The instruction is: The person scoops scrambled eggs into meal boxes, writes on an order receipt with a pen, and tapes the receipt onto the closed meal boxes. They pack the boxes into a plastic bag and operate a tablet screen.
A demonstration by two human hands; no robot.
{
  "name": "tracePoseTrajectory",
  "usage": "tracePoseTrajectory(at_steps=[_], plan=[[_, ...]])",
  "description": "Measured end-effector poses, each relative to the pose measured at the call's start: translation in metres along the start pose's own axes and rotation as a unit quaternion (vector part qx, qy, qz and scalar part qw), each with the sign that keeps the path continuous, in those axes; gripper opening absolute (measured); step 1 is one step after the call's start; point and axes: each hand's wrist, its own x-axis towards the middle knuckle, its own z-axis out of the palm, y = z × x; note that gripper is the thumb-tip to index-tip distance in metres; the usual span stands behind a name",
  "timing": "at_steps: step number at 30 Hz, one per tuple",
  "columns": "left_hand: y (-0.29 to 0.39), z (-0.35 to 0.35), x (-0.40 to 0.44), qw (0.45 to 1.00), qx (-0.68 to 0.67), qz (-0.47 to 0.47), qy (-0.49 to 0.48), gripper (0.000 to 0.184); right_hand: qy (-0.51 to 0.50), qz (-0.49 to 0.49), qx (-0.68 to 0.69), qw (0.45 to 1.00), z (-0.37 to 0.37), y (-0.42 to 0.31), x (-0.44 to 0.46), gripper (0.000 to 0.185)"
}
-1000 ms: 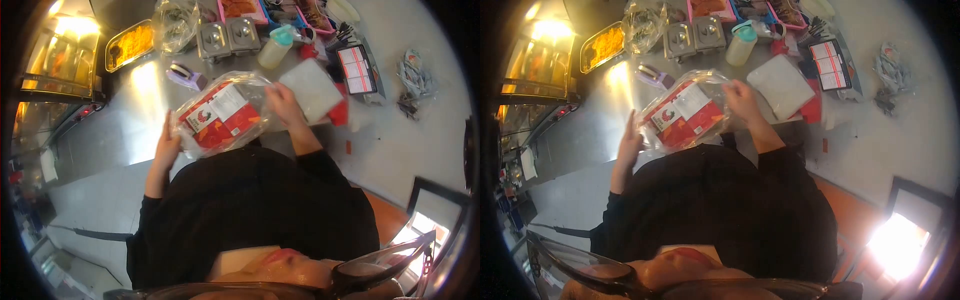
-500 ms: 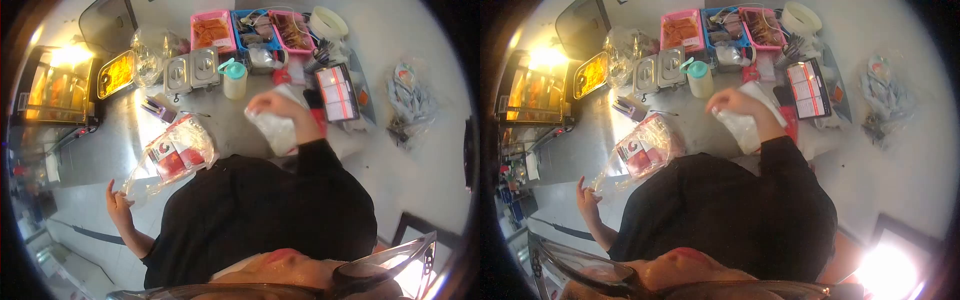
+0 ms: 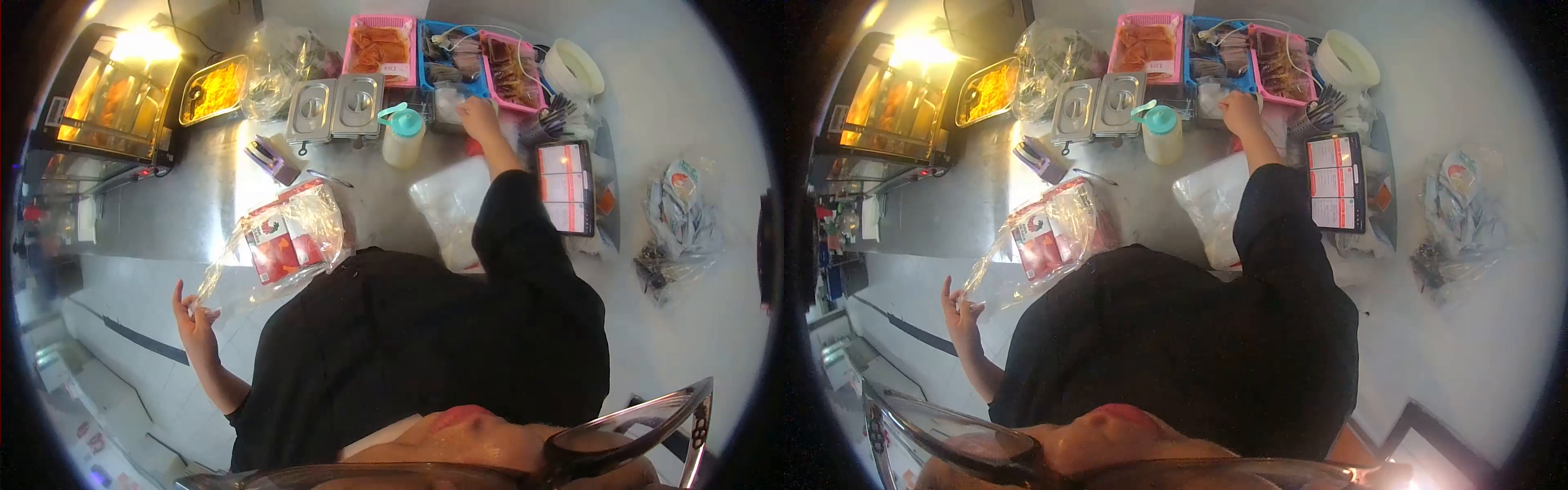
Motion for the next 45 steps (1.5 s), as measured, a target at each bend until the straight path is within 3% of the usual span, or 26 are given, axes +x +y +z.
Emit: tracePoseTrajectory(at_steps=[8,11,14,15,17,18,19,21,23,25,28,34,35,38,41,44,45], plan=[[-0.014,-0.003,-0.004,0.996,0.036,-0.059,-0.062,0.062,0.117,-0.004,0.108,0.987,-0.043,0.011,0.009,0.018],[-0.012,0.0,-0.004,0.995,0.035,-0.054,-0.07,0.061,0.131,0.026,0.145,0.98,-0.06,0.024,0.017,0.02],[-0.011,0.003,-0.003,0.997,-0.009,-0.029,-0.067,0.06,0.1,0.146,0.192,0.965,-0.075,0.045,0.023,0.022],[-0.011,0.003,-0.002,0.997,-0.027,-0.018,-0.065,0.06,0.115,0.135,0.141,0.974,-0.084,0.05,0.023,0.018],[-0.001,0.008,-0.005,0.998,-0.048,-0.014,-0.046,0.058,0.222,0.259,0.333,0.879,-0.118,0.02,0.018,0.014],[0.002,0.009,-0.007,0.998,-0.058,-0.012,-0.035,0.058,0.269,0.268,0.363,0.851,-0.122,0.012,0.016,0.012],[-0.002,0.008,-0.006,0.997,-0.067,-0.01,-0.037,0.056,0.316,0.273,0.391,0.82,-0.125,0.005,0.014,0.01],[-0.011,0.004,-0.005,0.996,-0.085,-0.006,-0.04,0.053,0.405,0.186,0.328,0.833,-0.118,0.002,0.011,0.008],[-0.009,0.005,-0.008,0.993,-0.103,-0.001,-0.048,0.053,0.271,0.043,0.077,0.958,-0.101,-0.013,0.002,0.013],[-0.002,0.009,-0.013,0.993,-0.108,0.002,-0.047,0.055,0.111,-0.125,0.022,0.986,-0.06,-0.014,0.003,0.019],[0.006,0.014,-0.018,0.994,-0.097,0.009,-0.043,0.059,-0.013,-0.09,-0.075,0.993,-0.026,-0.015,-0.015,0.023],[0.004,0.017,-0.022,0.994,-0.102,0.006,-0.046,0.059,-0.023,0.079,0.116,0.99,-0.033,0.023,0.001,0.022],[0.004,0.018,-0.022,0.994,-0.1,0.007,-0.047,0.059,0.023,0.018,0.128,0.991,-0.053,0.013,0.001,0.021],[-0.002,0.015,-0.02,0.993,-0.103,0.013,-0.058,0.055,0.095,0.134,0.032,0.986,-0.098,0.004,0.008,0.021],[-0.005,0.013,-0.021,0.992,-0.111,0.006,-0.065,0.054,0.354,0.186,0.087,0.912,-0.111,0.009,0.012,0.021],[-0.006,0.014,-0.023,0.99,-0.122,0.008,-0.066,0.054,0.39,0.11,-0.007,0.914,-0.106,0.009,0.015,0.021],[-0.006,0.015,-0.023,0.99,-0.126,0.011,-0.066,0.055,0.384,0.004,-0.048,0.922,-0.091,0.017,0.014,0.02]])
